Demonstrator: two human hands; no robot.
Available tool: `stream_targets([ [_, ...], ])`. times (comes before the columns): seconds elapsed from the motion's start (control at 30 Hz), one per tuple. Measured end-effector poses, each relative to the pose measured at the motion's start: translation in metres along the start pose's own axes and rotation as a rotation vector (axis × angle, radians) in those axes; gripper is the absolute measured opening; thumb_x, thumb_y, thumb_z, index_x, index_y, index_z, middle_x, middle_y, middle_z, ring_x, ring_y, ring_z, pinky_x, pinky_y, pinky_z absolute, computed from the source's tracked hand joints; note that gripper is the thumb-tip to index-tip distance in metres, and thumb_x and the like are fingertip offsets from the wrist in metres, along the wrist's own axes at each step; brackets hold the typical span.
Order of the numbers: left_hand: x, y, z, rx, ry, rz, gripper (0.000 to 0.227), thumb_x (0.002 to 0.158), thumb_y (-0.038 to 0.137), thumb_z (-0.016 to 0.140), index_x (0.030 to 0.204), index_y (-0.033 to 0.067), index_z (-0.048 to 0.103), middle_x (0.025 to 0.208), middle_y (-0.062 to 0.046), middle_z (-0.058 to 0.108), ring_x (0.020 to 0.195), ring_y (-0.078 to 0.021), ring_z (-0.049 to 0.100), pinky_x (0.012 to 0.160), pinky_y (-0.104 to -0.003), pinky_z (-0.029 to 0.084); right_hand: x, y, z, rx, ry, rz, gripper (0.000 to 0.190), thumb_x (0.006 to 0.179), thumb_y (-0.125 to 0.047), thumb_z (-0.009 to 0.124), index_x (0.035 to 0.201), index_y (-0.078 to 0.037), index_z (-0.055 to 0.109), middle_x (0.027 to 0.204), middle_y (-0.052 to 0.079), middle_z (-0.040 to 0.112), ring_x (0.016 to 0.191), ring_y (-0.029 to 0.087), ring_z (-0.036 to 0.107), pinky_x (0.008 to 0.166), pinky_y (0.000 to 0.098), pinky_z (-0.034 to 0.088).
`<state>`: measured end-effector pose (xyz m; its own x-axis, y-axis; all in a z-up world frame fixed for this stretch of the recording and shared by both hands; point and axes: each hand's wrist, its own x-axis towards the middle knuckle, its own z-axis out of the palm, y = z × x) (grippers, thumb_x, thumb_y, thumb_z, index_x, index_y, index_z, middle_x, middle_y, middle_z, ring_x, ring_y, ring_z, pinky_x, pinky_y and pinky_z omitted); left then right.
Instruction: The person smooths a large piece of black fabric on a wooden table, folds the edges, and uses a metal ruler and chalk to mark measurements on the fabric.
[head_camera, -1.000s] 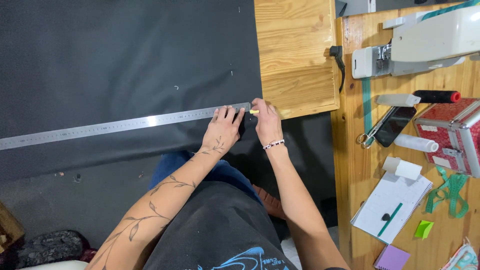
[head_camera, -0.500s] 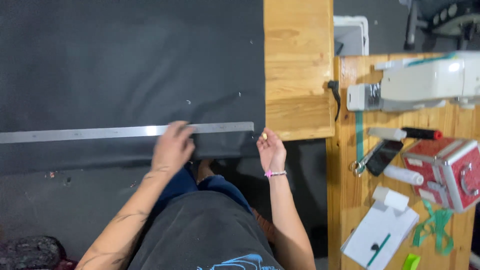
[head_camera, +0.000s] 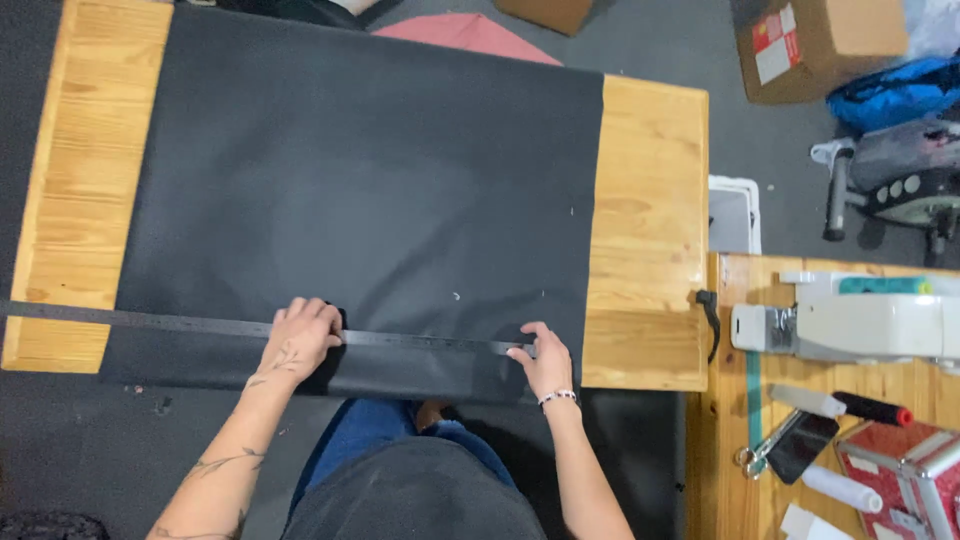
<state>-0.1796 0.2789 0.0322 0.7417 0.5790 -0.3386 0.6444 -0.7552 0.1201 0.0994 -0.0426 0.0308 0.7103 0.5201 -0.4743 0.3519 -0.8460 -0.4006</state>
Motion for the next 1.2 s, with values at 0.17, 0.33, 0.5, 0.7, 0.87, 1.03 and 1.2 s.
stream_targets([
  [0.17, 0.031, 0.011, -0.077, -0.233, -0.268, 0.012, 0.008, 0.091, 0.029, 0.067, 0.094, 0.0266, 0.060, 0.092, 0.006, 0.077, 0.097, -0.0203, 0.072, 0.094, -0.038, 0.049, -0.018, -0.052, -0.027, 0.058, 0.288, -0.007, 0.041, 0.092, -0.044, 0.070, 0.125, -0.023, 0.057, 0.097, 0.008, 0.063, 0.099, 0.026, 0.071, 0.085, 0.0401, 0.060],
  [0.33, 0.123, 0.002, -0.092, -0.128, -0.226, 0.137, 0.008, 0.091, 0.031, 0.068, 0.096, 0.0304, 0.074, 0.096, 0.006, 0.079, 0.100, -0.0175, 0.074, 0.099, -0.036, 0.047, 0.030, -0.098, -0.048, 0.170, 0.450, -0.113, 0.046, 0.098, -0.033, 0.065, 0.139, -0.018, 0.052, 0.104, 0.015, 0.061, 0.095, 0.035, 0.069, 0.083, 0.0454, 0.060],
  [0.5, 0.200, 0.009, -0.098, -0.137, -0.202, 0.221, 0.012, 0.090, 0.036, 0.070, 0.099, 0.0350, 0.077, 0.100, 0.006, 0.079, 0.105, -0.0175, 0.073, 0.097, -0.036, 0.050, 0.119, -0.104, -0.041, 0.177, 0.458, -0.031, 0.053, 0.098, -0.038, 0.064, 0.145, -0.022, 0.045, 0.129, 0.015, 0.062, 0.113, 0.032, 0.066, 0.098, 0.0435, 0.056],
  [0.7, 0.210, 0.012, -0.093, -0.122, 0.116, 0.223, 0.053, 0.081, 0.050, 0.076, 0.131, 0.0371, 0.065, 0.139, -0.001, 0.050, 0.145, -0.0286, 0.031, 0.122, -0.056, 0.025, 0.169, -0.102, -0.029, -0.082, 0.205, 0.082, 0.060, 0.103, -0.037, 0.056, 0.157, -0.032, 0.032, 0.122, 0.014, 0.062, 0.115, 0.033, 0.066, 0.098, 0.0459, 0.057],
  [0.87, 0.175, 0.012, -0.095, -0.128, -0.013, 0.145, 0.083, 0.082, 0.069, 0.062, 0.155, 0.0450, 0.032, 0.169, -0.013, 0.012, 0.157, -0.0343, 0.006, 0.124, -0.064, 0.007, 0.171, -0.086, -0.024, -0.147, 0.136, 0.044, 0.065, 0.103, -0.043, 0.053, 0.160, -0.036, 0.024, 0.118, 0.015, 0.062, 0.112, 0.033, 0.067, 0.094, 0.0435, 0.057],
  [1.03, 0.145, 0.017, -0.079, -0.117, -0.018, 0.159, 0.082, 0.085, 0.071, 0.057, 0.157, 0.0450, 0.027, 0.170, -0.011, 0.008, 0.157, -0.0336, 0.003, 0.123, -0.063, 0.006, 0.138, -0.068, -0.013, -0.071, 0.129, 0.047, 0.063, 0.103, -0.043, 0.052, 0.160, -0.035, 0.026, 0.115, 0.015, 0.061, 0.107, 0.032, 0.067, 0.089, 0.0424, 0.059],
  [1.2, 0.103, 0.032, -0.060, -0.108, -0.040, 0.126, 0.081, 0.087, 0.071, 0.054, 0.157, 0.0431, 0.027, 0.171, -0.012, 0.007, 0.157, -0.0339, 0.001, 0.123, -0.062, 0.003, 0.105, -0.048, -0.009, -0.071, 0.100, 0.050, 0.063, 0.103, -0.045, 0.051, 0.160, -0.035, 0.026, 0.115, 0.012, 0.060, 0.106, 0.029, 0.066, 0.088, 0.0401, 0.059],
])
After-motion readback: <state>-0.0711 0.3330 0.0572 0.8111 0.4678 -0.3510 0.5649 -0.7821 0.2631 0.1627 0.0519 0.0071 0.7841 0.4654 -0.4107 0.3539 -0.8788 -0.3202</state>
